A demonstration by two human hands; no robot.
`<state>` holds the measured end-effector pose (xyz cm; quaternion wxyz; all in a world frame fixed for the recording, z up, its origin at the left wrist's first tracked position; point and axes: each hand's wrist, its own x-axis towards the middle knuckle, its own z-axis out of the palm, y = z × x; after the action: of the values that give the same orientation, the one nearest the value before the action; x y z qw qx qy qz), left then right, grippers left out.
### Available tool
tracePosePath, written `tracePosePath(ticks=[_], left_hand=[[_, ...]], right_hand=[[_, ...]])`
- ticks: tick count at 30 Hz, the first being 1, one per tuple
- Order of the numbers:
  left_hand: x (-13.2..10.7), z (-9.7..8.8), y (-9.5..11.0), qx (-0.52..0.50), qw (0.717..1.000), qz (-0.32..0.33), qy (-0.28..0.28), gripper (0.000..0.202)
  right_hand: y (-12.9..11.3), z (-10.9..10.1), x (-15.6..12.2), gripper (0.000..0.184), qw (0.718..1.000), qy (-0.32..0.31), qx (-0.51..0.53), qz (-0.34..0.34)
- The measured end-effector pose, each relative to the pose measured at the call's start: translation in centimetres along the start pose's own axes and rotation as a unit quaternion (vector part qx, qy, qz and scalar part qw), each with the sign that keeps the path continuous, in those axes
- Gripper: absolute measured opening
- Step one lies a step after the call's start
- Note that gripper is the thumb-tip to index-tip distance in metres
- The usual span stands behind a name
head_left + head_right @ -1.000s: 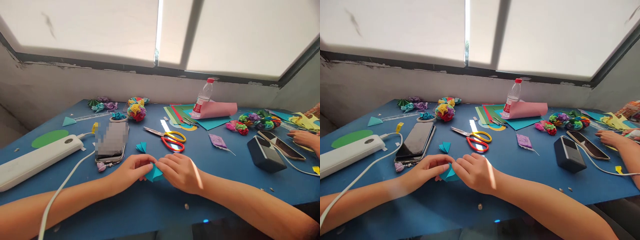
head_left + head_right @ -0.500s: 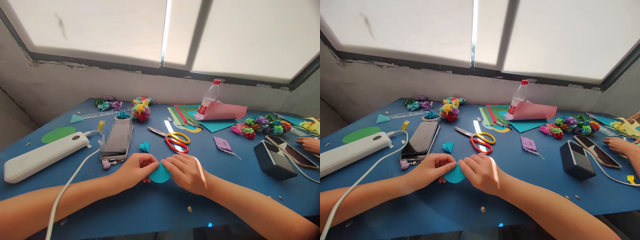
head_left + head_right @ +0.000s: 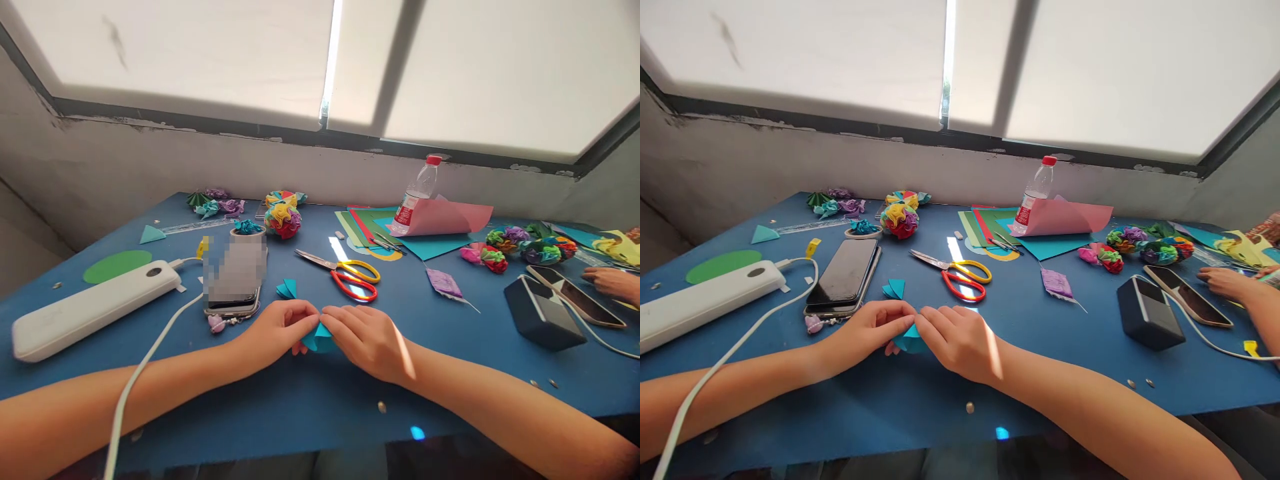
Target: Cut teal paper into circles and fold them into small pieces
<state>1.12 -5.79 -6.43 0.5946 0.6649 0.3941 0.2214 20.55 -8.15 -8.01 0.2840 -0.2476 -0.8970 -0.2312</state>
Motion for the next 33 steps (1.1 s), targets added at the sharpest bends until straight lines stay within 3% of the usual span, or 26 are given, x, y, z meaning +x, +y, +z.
tracePosePath(ticks=[10, 20, 28, 33], left_hand=[[-0.6, 0.3, -0.6, 0.073, 0.997, 0.035, -0.009, 0.051], [-1.0, 0.5, -0.4, 0.129, 0.987, 0.093, -0.01, 0.032], [-0.2, 0.4, -0.4, 0.088, 0.994, 0.043, 0.052, 0.036], [-0.2, 0.3, -0.3, 0.1, 0.992, 0.047, 0.062, 0.028]], right_hand=[[0.1, 0.1, 0.3, 0.022, 0.989, -0.003, -0.144, -0.016], [-0.6, 0.0, 0.6, 0.012, 0.991, 0.011, -0.132, 0.012], [-0.6, -0.2, 0.6, 0.019, 0.989, 0.014, -0.149, -0.004], [-0.4, 0.0, 0.4, 0.022, 0.996, 0.002, -0.088, 0.012]])
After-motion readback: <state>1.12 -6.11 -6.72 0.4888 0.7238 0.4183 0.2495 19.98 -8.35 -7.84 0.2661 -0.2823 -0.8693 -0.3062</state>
